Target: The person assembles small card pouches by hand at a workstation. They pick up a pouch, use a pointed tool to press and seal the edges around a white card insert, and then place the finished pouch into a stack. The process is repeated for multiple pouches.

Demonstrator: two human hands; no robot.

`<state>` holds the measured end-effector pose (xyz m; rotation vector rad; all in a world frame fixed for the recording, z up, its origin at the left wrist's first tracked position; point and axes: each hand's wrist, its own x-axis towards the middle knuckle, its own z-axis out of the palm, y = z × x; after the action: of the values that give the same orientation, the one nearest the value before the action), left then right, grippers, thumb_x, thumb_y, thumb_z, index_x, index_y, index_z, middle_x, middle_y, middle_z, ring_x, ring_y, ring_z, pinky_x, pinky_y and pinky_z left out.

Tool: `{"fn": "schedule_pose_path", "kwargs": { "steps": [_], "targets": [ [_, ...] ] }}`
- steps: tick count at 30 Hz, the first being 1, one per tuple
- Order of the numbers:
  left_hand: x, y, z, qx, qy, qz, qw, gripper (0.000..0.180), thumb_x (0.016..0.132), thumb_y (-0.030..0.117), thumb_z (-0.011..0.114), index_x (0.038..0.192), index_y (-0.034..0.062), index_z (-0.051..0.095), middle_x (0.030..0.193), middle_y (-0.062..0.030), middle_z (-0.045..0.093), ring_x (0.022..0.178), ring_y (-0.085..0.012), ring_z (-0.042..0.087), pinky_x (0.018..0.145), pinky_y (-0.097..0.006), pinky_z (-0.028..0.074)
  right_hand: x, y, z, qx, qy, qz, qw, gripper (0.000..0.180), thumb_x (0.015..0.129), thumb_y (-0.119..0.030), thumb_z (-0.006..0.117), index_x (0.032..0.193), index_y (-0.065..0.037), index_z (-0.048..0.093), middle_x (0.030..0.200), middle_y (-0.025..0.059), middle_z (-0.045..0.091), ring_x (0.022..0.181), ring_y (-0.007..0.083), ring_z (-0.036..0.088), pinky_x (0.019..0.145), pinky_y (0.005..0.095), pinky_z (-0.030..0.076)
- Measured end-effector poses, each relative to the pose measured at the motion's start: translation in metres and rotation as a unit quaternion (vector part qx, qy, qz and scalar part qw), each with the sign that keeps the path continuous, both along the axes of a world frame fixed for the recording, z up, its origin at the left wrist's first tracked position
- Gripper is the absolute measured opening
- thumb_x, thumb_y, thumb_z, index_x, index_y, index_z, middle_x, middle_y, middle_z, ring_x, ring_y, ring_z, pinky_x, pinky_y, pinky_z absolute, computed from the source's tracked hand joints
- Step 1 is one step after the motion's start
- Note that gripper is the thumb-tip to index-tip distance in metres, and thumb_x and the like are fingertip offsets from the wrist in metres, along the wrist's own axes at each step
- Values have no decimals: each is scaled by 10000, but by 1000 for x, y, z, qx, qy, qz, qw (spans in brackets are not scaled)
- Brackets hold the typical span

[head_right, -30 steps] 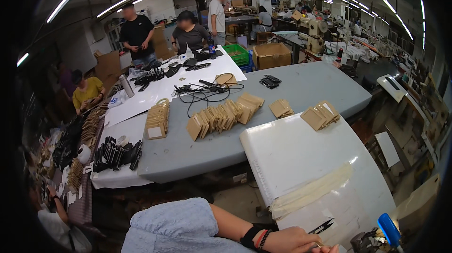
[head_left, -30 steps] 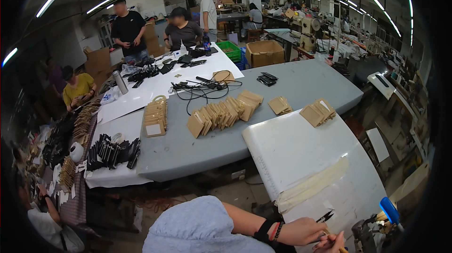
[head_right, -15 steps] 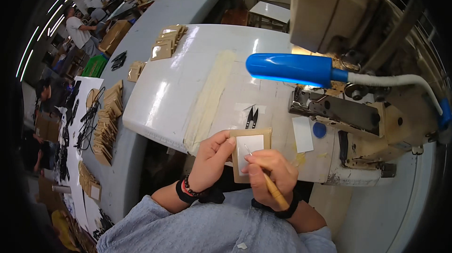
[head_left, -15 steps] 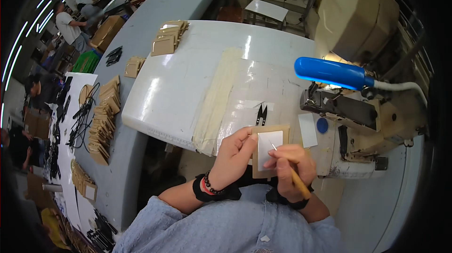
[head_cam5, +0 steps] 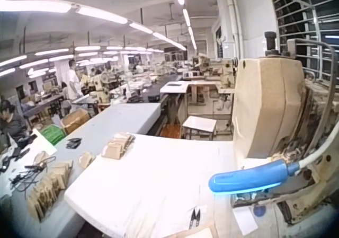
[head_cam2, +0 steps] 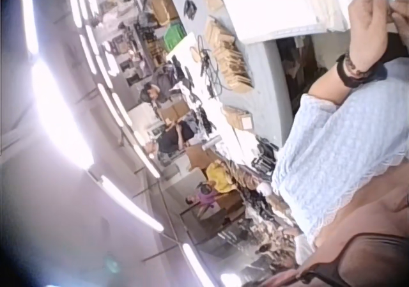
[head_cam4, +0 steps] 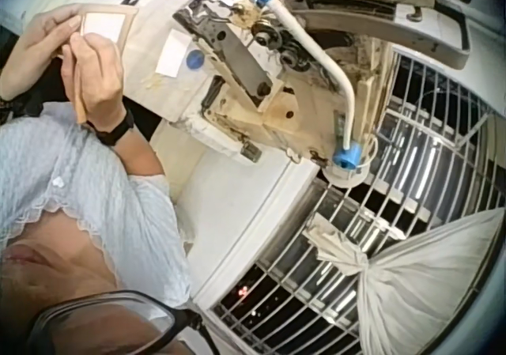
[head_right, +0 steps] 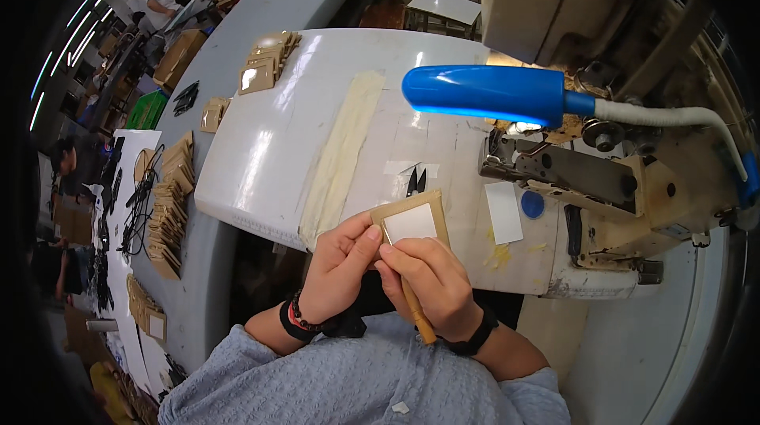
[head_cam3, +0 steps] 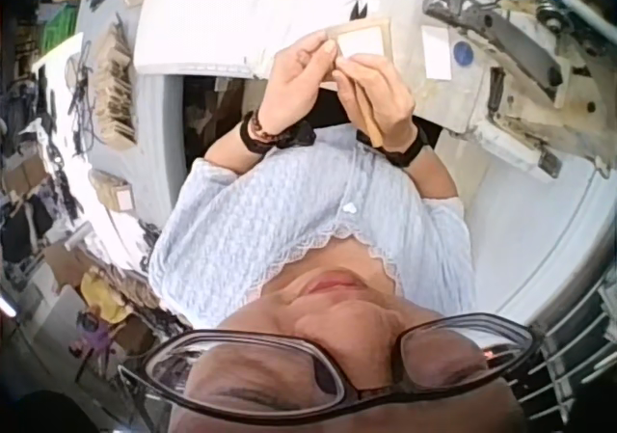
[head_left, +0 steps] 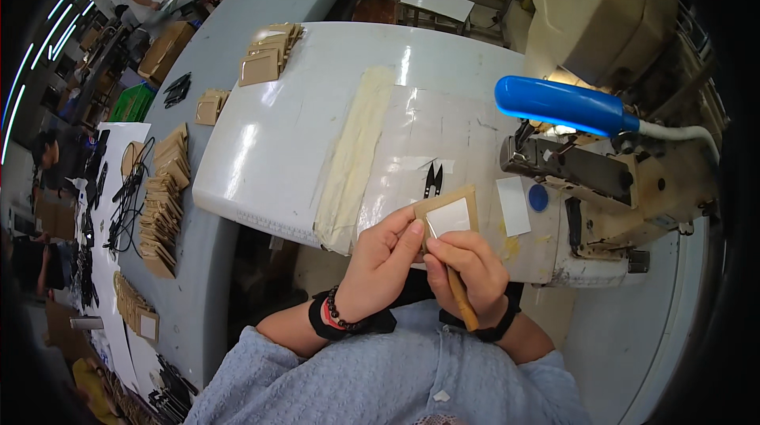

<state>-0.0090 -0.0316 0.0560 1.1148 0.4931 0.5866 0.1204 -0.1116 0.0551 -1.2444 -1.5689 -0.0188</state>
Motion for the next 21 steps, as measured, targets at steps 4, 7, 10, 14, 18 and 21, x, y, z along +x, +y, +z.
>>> {"fn": "schedule_pose_path", "kwargs": {
  "steps": [4, 7, 10, 14, 18, 21],
  "targets": [
    [-1, 2, 1, 21, 16, -2, 1000, 375, 1027, 144, 364, 1313, -85, 439, 1125, -112, 619, 1000, -119, 601, 848, -236, 498, -1, 1, 1, -3, 4, 0, 1000, 270, 739, 50, 714, 993, 33, 623, 887, 134, 604, 728, 262, 626, 650, 325, 522],
    [0, 1, 4, 26, 17, -3, 1000, 375, 1027, 141, 363, 1313, -89, 439, 1129, -115, 617, 1008, -125, 599, 858, -242, 496, -1, 1, 1, -5, 6, -2, 1000, 269, 740, 52, 714, 993, 34, 623, 888, 134, 604, 729, 263, 626, 656, 327, 524],
    [1, 0, 7, 27, 9, -3, 1000, 375, 1026, 139, 366, 1314, -91, 437, 1135, -118, 614, 1017, -131, 598, 866, -248, 496, 0, 1, 2, -6, 5, -2, 1000, 265, 742, 51, 713, 991, 35, 623, 889, 135, 604, 732, 263, 627, 659, 327, 525],
    [1, 0, 7, 26, 6, -4, 1000, 376, 1024, 136, 369, 1317, -92, 433, 1146, -124, 608, 1029, -140, 596, 876, -259, 498, 0, 1, 3, -5, 5, -3, 1000, 255, 746, 52, 709, 986, 37, 624, 889, 137, 605, 734, 265, 629, 659, 326, 526],
    [1, 0, 7, 25, 8, -7, 1000, 378, 1025, 137, 367, 1321, -90, 429, 1153, -126, 603, 1038, -146, 593, 883, -266, 500, 0, 1, 2, -4, 8, -9, 1000, 174, 794, 23, 683, 961, 33, 634, 887, 150, 627, 738, 245, 635, 646, 291, 524],
    [1, 0, 7, 24, 12, -9, 1000, 380, 1025, 137, 366, 1324, -89, 425, 1154, -127, 601, 1044, -149, 592, 887, -267, 501, 0, 0, 2, -5, 8, -12, 1000, 167, 796, 22, 680, 955, 33, 632, 882, 151, 629, 734, 244, 636, 642, 290, 524]
  ]
}}
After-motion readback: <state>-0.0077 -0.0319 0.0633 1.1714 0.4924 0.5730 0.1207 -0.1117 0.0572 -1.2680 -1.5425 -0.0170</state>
